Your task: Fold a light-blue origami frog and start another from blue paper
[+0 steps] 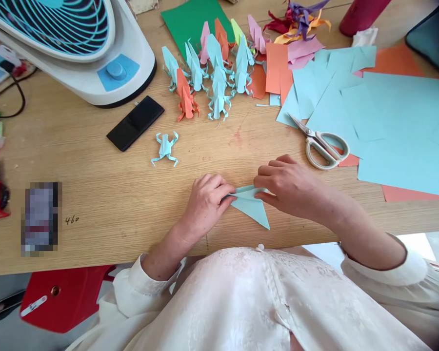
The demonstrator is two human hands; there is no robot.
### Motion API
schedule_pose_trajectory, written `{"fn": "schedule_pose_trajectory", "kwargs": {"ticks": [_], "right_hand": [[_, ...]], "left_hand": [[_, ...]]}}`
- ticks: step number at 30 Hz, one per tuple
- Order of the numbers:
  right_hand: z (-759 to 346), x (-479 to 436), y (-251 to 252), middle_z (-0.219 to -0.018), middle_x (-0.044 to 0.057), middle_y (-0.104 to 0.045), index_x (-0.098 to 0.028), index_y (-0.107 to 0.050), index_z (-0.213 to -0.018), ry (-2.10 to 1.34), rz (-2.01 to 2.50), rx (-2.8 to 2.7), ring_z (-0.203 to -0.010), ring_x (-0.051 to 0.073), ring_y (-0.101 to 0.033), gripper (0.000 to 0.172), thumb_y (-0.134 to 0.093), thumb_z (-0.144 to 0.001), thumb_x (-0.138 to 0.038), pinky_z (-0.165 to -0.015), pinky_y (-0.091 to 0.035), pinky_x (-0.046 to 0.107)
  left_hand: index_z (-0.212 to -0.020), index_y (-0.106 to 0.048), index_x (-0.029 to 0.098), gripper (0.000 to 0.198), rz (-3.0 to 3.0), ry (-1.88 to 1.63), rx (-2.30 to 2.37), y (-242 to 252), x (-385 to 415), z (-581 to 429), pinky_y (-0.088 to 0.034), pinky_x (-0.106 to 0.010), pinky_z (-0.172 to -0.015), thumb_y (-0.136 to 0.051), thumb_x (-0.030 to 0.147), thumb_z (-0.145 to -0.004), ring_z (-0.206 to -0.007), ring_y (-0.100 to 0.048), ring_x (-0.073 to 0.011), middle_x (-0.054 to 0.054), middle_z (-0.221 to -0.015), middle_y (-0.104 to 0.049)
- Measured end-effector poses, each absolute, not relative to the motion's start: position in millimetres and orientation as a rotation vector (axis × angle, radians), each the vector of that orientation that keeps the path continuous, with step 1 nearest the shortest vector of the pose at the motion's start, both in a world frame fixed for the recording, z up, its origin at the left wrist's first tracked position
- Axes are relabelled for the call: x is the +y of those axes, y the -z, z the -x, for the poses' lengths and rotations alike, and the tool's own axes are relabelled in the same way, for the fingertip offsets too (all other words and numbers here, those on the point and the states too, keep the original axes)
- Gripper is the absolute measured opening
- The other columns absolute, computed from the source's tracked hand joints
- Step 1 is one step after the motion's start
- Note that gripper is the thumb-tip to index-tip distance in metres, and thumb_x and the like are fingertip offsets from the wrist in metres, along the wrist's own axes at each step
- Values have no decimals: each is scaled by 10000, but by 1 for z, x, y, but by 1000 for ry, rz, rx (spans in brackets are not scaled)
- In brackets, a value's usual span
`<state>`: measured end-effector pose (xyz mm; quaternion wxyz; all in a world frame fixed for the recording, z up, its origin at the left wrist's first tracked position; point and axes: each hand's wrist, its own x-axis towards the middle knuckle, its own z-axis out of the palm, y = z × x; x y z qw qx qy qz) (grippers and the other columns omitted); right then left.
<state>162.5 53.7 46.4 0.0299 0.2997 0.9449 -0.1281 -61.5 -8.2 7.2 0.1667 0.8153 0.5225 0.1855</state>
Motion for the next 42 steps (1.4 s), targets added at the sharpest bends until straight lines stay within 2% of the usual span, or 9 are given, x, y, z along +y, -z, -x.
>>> {"fn": "schedule_pose_trajectory", "kwargs": {"ticks": [4,6,9,15,20,27,32,42], "right_hand": [[-159,47,-42,-821,65,-666,-191,-649,-909,533,-961,2953,-787,224,-570,200,-567,-918,-373,-810,-312,369],[-156,45,-38,-788,56,-662,-195,-648,-873,633,-978,2975,-773,218,-563,243,-547,-930,-409,-824,-317,369],[-155,44,-32,-718,36,-639,-200,-621,-780,697,-1036,2990,-729,201,-544,257,-529,-939,-379,-860,-325,375],[-157,46,-27,-713,24,-647,-214,-616,-790,765,-1098,2999,-787,220,-561,165,-558,-911,-310,-978,-310,425],[-157,47,-25,-689,14,-629,-220,-599,-772,763,-1115,2994,-778,216,-554,206,-532,-929,-335,-1035,-282,446],[-156,47,-24,-670,7,-615,-234,-582,-761,763,-1115,2984,-766,219,-545,169,-525,-916,-272,-1050,-266,467],[-155,46,-23,-645,4,-589,-240,-584,-756,730,-1128,2998,-738,213,-550,230,-490,-947,-329,-1066,-234,485],[-158,47,-18,-623,-13,-576,-219,-602,-750,664,-1072,3130,-707,180,-540,221,-529,-940,-306,-1063,-293,463]], "left_hand": [[-949,-678,227,76,-2354,-508,1458,-6,-12,65,-375,-351,-818,-618,250,-909,-882,-558,-184,-15,-906,-669],[-959,-676,230,83,-2337,-511,1442,-6,-12,67,-368,-349,-832,-606,250,-918,-896,-564,-180,-10,-912,-676],[-941,-676,233,71,-2286,-519,1432,-5,-11,71,-367,-345,-841,-622,268,-909,-910,-573,-179,-4,-910,-686],[-883,-661,226,84,-2253,-516,1473,-5,-10,76,-364,-359,-865,-619,292,-912,-900,-585,-180,-5,-901,-687],[-872,-660,228,90,-2261,-532,1499,-6,-11,82,-362,-360,-864,-598,267,-925,-879,-588,-169,5,-881,-684],[-851,-653,221,92,-2190,-578,1549,-4,-12,90,-376,-350,-865,-606,264,-917,-853,-589,-158,7,-852,-667],[-852,-651,218,95,-2171,-578,1556,-4,-13,89,-391,-348,-864,-603,266,-918,-863,-586,-162,-5,-871,-653],[-966,-648,197,85,-2104,-685,1576,-3,-20,91,-459,-337,-827,-640,216,-884,-910,-595,-180,-39,-935,-631]]}}
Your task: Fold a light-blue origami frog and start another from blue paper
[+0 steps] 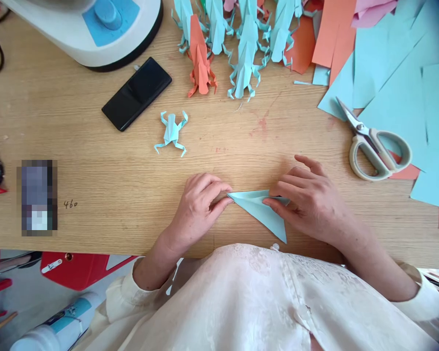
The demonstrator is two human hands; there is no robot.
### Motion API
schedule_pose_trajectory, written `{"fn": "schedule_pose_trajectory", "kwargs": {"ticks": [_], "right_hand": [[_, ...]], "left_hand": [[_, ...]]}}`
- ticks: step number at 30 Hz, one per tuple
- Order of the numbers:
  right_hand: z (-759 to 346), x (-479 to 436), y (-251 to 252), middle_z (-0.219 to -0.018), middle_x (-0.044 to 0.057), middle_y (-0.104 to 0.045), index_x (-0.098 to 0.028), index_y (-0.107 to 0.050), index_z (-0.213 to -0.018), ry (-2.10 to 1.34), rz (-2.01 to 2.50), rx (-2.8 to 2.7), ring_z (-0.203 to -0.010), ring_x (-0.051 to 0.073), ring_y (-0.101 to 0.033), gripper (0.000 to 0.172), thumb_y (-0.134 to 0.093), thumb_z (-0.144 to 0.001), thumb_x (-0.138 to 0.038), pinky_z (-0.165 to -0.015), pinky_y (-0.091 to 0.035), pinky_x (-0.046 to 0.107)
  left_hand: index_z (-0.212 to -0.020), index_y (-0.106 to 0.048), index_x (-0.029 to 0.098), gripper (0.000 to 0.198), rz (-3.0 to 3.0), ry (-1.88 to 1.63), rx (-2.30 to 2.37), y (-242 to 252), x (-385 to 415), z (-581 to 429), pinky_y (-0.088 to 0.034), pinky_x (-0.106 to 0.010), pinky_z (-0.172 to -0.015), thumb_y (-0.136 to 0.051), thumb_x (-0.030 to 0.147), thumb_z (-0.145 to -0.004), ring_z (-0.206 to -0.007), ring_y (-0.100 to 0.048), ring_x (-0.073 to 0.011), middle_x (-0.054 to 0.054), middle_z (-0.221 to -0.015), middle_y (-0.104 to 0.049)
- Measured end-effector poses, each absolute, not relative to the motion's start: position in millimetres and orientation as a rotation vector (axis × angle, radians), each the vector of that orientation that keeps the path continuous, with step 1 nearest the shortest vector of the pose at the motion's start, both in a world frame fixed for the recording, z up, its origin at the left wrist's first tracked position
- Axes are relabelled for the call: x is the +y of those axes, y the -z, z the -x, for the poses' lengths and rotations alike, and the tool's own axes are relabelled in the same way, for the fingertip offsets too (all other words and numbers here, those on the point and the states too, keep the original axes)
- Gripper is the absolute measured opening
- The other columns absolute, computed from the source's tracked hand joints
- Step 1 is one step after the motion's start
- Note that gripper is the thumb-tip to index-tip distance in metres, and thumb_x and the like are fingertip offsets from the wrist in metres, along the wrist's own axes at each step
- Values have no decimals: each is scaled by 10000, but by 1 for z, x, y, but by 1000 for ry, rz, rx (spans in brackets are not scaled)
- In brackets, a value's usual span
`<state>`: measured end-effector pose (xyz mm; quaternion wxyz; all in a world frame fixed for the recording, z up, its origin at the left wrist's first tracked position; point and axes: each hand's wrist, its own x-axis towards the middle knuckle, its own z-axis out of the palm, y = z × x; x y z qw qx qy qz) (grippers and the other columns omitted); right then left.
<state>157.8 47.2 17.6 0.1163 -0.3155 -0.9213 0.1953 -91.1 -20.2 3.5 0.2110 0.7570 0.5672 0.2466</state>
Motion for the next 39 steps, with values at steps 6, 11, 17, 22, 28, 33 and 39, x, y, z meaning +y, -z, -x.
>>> {"fn": "schedule_pose_trajectory", "kwargs": {"ticks": [6,11,17,22,28,33,39], "right_hand": [[-157,48,-15,-664,-7,-579,-223,-627,-795,-545,859,-2707,-722,182,-536,202,-538,-942,-330,-1044,-301,461],[-153,44,-16,-817,40,-616,-211,-656,-912,-532,861,-2706,-792,206,-557,245,-583,-907,-445,-988,-339,450],[-149,41,-16,-957,75,-649,-210,-664,-1040,-416,857,-2772,-856,237,-559,306,-562,-918,-471,-882,-354,422],[-149,40,-18,-986,67,-658,-221,-668,-1038,-363,847,-2807,-867,232,-565,239,-556,-934,-404,-905,-338,431],[-151,39,-19,-988,66,-656,-222,-662,-1032,-385,837,-2807,-886,235,-563,206,-587,-915,-373,-963,-316,452],[-149,39,-20,-994,84,-658,-197,-663,-1021,-375,859,-2817,-870,248,-540,224,-624,-886,-371,-838,-363,420],[-155,32,-27,-1030,89,-668,-207,-666,-1049,-457,899,-2771,-913,264,-567,285,-638,-872,-429,-850,-385,431]], "left_hand": [[-907,-662,194,48,-2111,-716,1606,-4,-24,89,-467,-345,-804,-617,206,-895,-875,-582,-180,-40,-903,-614],[-901,-647,181,51,-2222,-676,1642,-3,-26,87,-456,-362,-797,-602,203,-904,-858,-573,-190,-50,-897,-624],[-929,-629,166,61,-2308,-659,1641,1,-28,84,-456,-354,-775,-573,188,-920,-842,-561,-190,-61,-904,-637],[-934,-629,159,92,-2312,-667,1622,0,-31,83,-460,-343,-776,-538,166,-934,-840,-558,-183,-66,-912,-639],[-965,-647,179,115,-2291,-681,1570,-3,-36,85,-461,-336,-787,-537,161,-936,-865,-574,-180,-57,-949,-652],[-932,-633,189,93,-2051,-561,1703,-11,-31,77,-458,-345,-809,-602,274,-911,-913,-576,-199,-54,-945,-604],[-812,-564,190,87,-1991,-338,1679,-27,-23,63,-440,-353,-796,-625,184,-874,-888,-565,-203,-35,-909,-602]]}}
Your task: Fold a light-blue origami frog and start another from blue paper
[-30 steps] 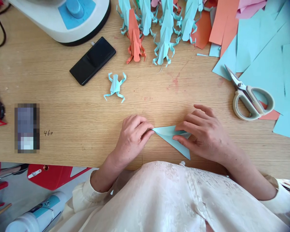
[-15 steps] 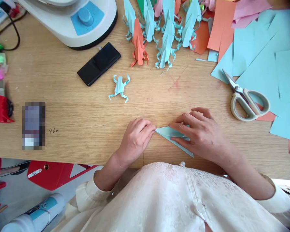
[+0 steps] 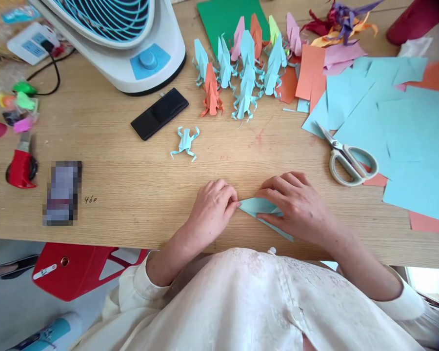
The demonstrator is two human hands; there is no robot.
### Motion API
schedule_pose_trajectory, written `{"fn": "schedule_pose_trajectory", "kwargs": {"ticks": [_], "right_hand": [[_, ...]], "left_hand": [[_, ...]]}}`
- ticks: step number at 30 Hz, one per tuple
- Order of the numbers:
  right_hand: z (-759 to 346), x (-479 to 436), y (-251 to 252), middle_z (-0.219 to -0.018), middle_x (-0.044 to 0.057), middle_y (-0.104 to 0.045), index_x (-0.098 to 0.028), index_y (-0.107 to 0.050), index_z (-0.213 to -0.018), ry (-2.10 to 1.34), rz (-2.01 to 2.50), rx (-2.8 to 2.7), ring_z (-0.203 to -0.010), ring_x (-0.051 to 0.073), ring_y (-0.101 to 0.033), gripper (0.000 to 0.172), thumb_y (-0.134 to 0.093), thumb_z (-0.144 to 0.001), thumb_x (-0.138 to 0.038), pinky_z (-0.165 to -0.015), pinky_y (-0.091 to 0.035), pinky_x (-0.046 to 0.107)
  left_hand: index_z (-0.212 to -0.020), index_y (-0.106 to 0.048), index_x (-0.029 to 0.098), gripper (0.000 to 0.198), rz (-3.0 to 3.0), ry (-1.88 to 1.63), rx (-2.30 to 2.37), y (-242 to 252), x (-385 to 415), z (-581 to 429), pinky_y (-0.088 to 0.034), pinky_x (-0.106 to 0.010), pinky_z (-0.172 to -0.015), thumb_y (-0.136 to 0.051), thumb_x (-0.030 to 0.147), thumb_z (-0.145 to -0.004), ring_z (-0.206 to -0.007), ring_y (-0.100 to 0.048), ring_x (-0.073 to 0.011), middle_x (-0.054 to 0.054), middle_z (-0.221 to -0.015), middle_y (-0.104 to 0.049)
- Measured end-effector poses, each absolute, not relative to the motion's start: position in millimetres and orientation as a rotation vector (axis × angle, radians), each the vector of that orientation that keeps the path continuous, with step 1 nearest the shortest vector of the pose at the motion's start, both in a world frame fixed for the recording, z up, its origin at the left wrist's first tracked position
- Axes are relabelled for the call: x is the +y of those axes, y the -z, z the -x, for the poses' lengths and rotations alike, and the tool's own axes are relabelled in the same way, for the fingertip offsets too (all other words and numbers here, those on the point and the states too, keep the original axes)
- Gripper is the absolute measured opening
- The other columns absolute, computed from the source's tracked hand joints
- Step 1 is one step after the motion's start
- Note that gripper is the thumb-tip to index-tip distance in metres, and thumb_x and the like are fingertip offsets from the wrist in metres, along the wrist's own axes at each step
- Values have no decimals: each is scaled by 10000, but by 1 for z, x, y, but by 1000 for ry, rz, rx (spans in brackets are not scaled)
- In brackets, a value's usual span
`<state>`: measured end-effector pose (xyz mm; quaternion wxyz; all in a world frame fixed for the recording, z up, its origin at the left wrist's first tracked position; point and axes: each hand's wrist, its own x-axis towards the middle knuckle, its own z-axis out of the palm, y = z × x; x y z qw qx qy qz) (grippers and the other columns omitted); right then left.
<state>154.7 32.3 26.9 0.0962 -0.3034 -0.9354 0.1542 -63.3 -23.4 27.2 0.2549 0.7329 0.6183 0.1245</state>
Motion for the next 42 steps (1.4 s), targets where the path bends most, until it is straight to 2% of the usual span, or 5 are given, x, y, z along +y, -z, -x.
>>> {"fn": "schedule_pose_trajectory", "kwargs": {"ticks": [6,12,20,24,42], "right_hand": [[-181,51,-47,-1066,97,-681,-199,-655,-1130,-998,1123,-2443,-856,209,-636,359,-517,-941,-472,-704,-473,324],[-193,65,-55,-827,6,-695,-241,-672,-1088,-1392,1189,-2484,-700,160,-616,253,-568,-888,-356,-591,-450,267],[-180,34,-56,-852,-2,-705,-217,-656,-971,-1223,1278,-2216,-702,140,-593,181,-516,-861,-184,-608,-442,254],[-178,22,-62,-851,3,-712,-219,-665,-952,-1113,1324,-2169,-711,148,-611,177,-509,-879,-178,-617,-450,265],[-172,11,-88,-834,0,-712,-242,-675,-868,-808,1350,-2265,-648,144,-603,98,-582,-896,-243,-531,-404,263]], "left_hand": [[-906,-490,200,76,-2023,-507,1506,-45,-21,55,-453,-284,-721,-480,134,-943,-804,-599,-143,-3,-900,-627],[-918,-515,202,71,-2121,-768,1411,-53,-16,45,-466,-252,-708,-486,144,-947,-775,-610,-116,6,-879,-642],[-1006,-589,186,179,-1572,-1084,1520,-35,-9,42,-523,-227,-668,-656,221,-844,-869,-645,-135,-53,-1030,-654],[-946,-658,165,154,-1364,-1018,1429,-36,-9,41,-526,-236,-683,-655,283,-847,-759,-658,-124,-32,-874,-703],[-1035,-637,233,247,-1688,-1202,1578,-70,-26,32,-510,-256,-742,-675,123,-817,-750,-659,-115,28,-828,-719]]}}
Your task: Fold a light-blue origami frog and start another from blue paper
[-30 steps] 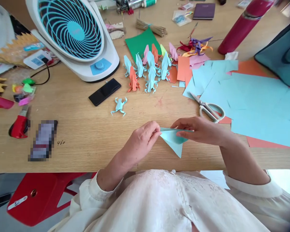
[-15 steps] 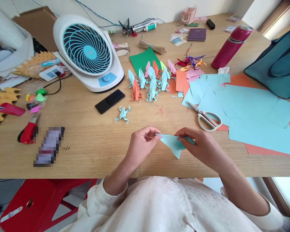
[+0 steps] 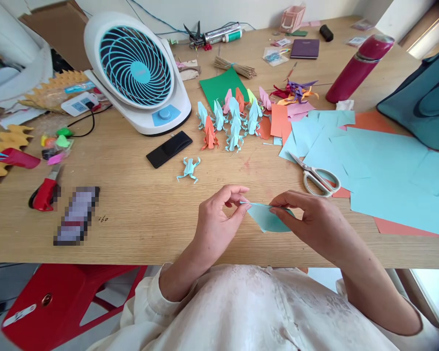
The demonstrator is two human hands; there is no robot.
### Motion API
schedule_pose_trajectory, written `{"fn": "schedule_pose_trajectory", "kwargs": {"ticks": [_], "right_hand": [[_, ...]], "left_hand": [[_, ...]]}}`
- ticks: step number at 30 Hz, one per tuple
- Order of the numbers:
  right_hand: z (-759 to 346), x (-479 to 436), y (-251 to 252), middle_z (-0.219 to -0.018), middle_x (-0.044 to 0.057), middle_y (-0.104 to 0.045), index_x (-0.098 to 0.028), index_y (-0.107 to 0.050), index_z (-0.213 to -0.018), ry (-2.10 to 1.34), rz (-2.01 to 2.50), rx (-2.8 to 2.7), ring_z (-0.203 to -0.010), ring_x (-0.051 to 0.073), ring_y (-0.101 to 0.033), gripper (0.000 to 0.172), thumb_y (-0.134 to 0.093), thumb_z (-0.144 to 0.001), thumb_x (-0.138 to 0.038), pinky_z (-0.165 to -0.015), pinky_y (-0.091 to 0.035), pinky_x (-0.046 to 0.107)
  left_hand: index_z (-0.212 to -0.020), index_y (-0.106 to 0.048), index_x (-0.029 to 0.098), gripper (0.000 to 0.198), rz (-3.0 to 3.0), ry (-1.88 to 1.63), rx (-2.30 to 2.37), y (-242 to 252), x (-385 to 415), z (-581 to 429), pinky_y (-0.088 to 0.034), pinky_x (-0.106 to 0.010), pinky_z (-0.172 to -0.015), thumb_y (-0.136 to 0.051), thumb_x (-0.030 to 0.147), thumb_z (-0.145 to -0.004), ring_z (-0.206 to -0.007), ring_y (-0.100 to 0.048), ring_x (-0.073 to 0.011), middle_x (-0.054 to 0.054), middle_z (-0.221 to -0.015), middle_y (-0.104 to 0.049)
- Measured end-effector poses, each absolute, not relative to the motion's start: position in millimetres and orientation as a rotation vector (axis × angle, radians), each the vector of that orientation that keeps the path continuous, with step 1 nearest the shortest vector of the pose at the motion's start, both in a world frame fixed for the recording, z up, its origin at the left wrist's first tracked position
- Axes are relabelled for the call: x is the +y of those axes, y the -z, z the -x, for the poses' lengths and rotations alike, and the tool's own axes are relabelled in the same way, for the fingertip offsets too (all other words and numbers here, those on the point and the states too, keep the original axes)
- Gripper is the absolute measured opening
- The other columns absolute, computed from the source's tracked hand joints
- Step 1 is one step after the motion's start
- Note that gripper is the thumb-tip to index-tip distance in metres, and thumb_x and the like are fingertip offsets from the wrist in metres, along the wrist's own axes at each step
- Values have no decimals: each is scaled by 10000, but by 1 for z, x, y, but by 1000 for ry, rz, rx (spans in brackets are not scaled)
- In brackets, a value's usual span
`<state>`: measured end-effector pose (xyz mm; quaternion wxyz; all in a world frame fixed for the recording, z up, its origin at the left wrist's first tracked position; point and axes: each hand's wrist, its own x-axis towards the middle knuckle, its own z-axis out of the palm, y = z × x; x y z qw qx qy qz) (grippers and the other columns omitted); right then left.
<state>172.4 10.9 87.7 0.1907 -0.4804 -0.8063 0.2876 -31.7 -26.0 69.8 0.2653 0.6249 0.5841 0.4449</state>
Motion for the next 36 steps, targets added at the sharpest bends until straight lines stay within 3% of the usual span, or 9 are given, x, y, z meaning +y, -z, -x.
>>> {"fn": "schedule_pose_trajectory", "kwargs": {"ticks": [19,25,36], "right_hand": [[-168,18,-82,-698,-6,-635,-219,-705,-806,-1127,1218,-2091,-572,123,-520,144,-604,-888,-281,-490,-359,250],[-169,19,-83,-735,-1,-662,-218,-702,-796,-1139,1164,-2095,-664,142,-575,133,-609,-886,-249,-566,-403,258],[-169,19,-80,-753,-2,-661,-218,-694,-811,-1146,1170,-2072,-688,145,-578,118,-608,-887,-244,-602,-412,261]], "left_hand": [[-1096,-656,222,288,-1455,-1140,1405,-72,-22,38,-527,-268,-774,-686,163,-816,-779,-659,-130,1,-838,-708],[-849,-730,204,85,-1417,-1048,1369,-69,-19,44,-502,-267,-650,-706,279,-819,-708,-625,-143,-14,-782,-697],[-782,-724,185,42,-1394,-1105,1392,-70,-18,40,-495,-266,-684,-723,226,-791,-726,-634,-142,-16,-780,-702]]}}
